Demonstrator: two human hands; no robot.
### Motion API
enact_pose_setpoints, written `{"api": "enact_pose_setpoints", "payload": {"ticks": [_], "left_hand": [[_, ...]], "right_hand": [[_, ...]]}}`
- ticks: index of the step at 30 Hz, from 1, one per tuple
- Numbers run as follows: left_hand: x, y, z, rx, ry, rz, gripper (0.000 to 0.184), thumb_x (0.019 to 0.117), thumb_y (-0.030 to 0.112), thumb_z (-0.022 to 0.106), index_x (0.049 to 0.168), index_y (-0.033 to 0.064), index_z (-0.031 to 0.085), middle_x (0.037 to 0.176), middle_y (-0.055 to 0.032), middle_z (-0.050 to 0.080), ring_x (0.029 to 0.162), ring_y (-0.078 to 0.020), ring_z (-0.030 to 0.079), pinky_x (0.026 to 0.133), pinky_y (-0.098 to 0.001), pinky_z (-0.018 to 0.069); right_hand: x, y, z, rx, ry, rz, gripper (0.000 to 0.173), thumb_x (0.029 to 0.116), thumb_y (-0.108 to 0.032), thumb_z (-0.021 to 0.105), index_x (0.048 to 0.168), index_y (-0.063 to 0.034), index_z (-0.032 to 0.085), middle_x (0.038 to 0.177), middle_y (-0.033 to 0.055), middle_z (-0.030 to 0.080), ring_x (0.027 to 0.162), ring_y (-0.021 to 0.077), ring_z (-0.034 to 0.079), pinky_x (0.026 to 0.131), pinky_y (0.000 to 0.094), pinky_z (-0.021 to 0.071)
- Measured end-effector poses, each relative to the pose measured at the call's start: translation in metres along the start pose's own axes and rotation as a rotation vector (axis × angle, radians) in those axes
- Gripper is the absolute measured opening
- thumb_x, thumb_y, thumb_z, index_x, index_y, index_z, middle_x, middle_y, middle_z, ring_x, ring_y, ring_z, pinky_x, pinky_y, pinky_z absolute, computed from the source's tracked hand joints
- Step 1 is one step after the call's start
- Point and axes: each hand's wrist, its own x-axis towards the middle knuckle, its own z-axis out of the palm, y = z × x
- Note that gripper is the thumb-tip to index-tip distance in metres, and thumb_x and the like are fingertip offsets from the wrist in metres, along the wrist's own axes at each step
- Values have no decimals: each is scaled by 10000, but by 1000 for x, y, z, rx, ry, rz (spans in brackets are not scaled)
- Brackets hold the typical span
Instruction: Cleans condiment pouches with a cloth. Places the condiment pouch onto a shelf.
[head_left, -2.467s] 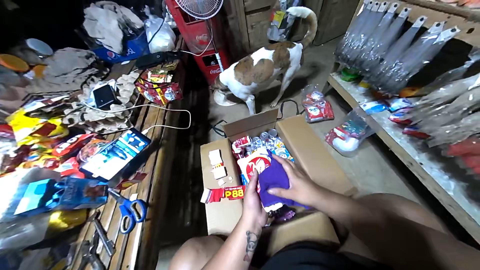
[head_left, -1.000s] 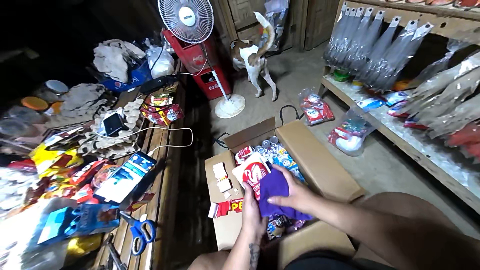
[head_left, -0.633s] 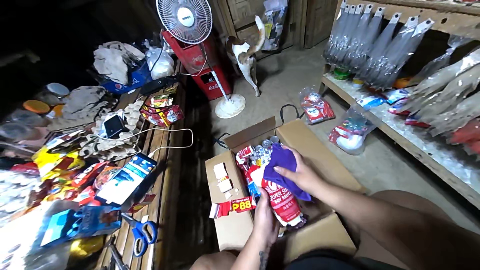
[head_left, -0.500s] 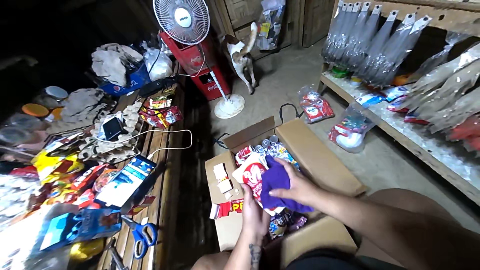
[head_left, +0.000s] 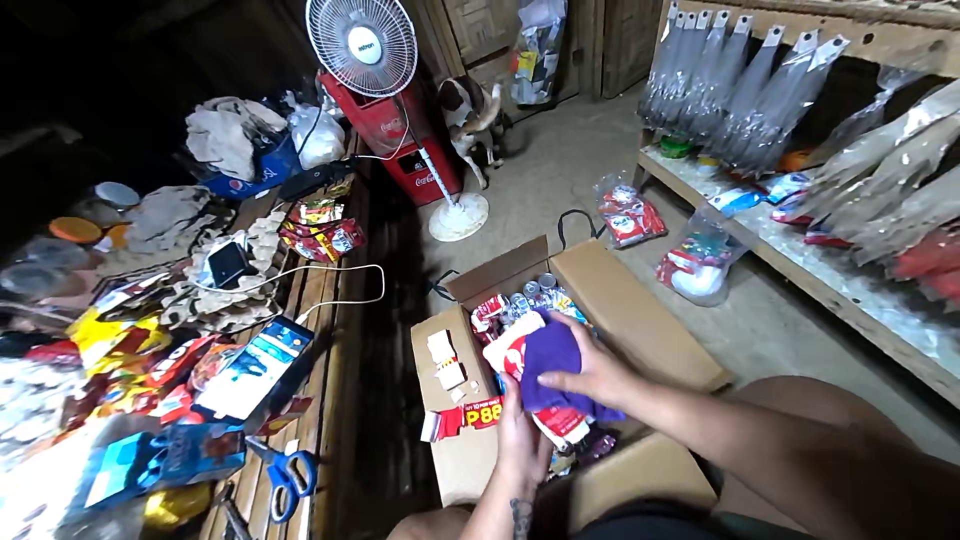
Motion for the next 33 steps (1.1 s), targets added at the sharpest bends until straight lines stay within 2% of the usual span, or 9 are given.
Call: {"api": "enact_pose_setpoints", "payload": {"ticks": [4,6,10,13,16,21,26,30,33], "left_hand": [[3,8,-4,-25,50,45,719,1039,627,118,1307,89,512,1110,-79,707,1029,-170,700,887,-382,591],[2,3,-4,-25,36,60,700,1039,631,172,1317,84,510,1133,-87,698,1055,-178,692,909,-393,583],[0,-8,0,-61,29,26,640,1068,565,173,1321,74,497,1137,-114,697,1061,-219,695,922,-430,581],[0,-9,1,-98,46,-23,649,1070,558,167,1307,65,517,1117,-140,706,1030,-246,709,894,-444,591],[4,-5,4,-115,124,-21,636,1081,532,140,1293,72,524,1094,-131,706,1010,-241,710,868,-442,597],[13,6,-1,-103,266,26,613,1082,538,178,1289,82,532,1060,-98,701,975,-197,705,842,-409,596],[12,0,-6,-24,199,-37,554,1100,467,256,1458,78,418,1199,-155,663,1071,-247,677,904,-448,576],[6,-12,-3,-23,106,-78,412,1110,277,272,1447,64,373,1113,-184,675,989,-272,702,862,-450,592],[5,-12,-4,-14,127,-81,391,1115,250,273,1421,47,404,1089,-187,683,973,-278,707,864,-452,593]], "right_hand": [[-11,-5,7,-63,-167,48,1145,746,-401,887,1624,-108,212,1594,244,330,1461,358,366,1183,498,340],[-8,-5,4,-53,-158,39,1079,757,-392,881,1605,-114,274,1566,222,394,1433,336,414,1170,490,360],[5,-2,-6,-15,-6,-36,780,843,-373,810,1452,1,496,1336,230,615,1266,302,582,1092,463,445],[9,-8,-13,-13,57,-23,690,893,-329,768,1418,37,509,1286,232,637,1231,278,603,1082,426,450],[8,-2,-9,14,2,3,810,864,-377,785,1487,3,432,1373,234,582,1294,290,559,1106,447,433],[-9,-1,8,-33,-205,111,1144,753,-386,880,1626,-131,187,1578,228,377,1422,339,435,1148,507,388],[-4,2,5,2,-67,48,1014,763,-375,861,1577,-93,325,1483,201,507,1346,280,521,1117,452,432],[7,1,-2,68,45,22,998,783,-352,841,1569,-55,303,1478,207,498,1338,229,524,1109,387,442],[7,2,-1,83,37,39,1048,785,-341,841,1595,-70,235,1522,201,452,1366,217,498,1119,376,432]]}}
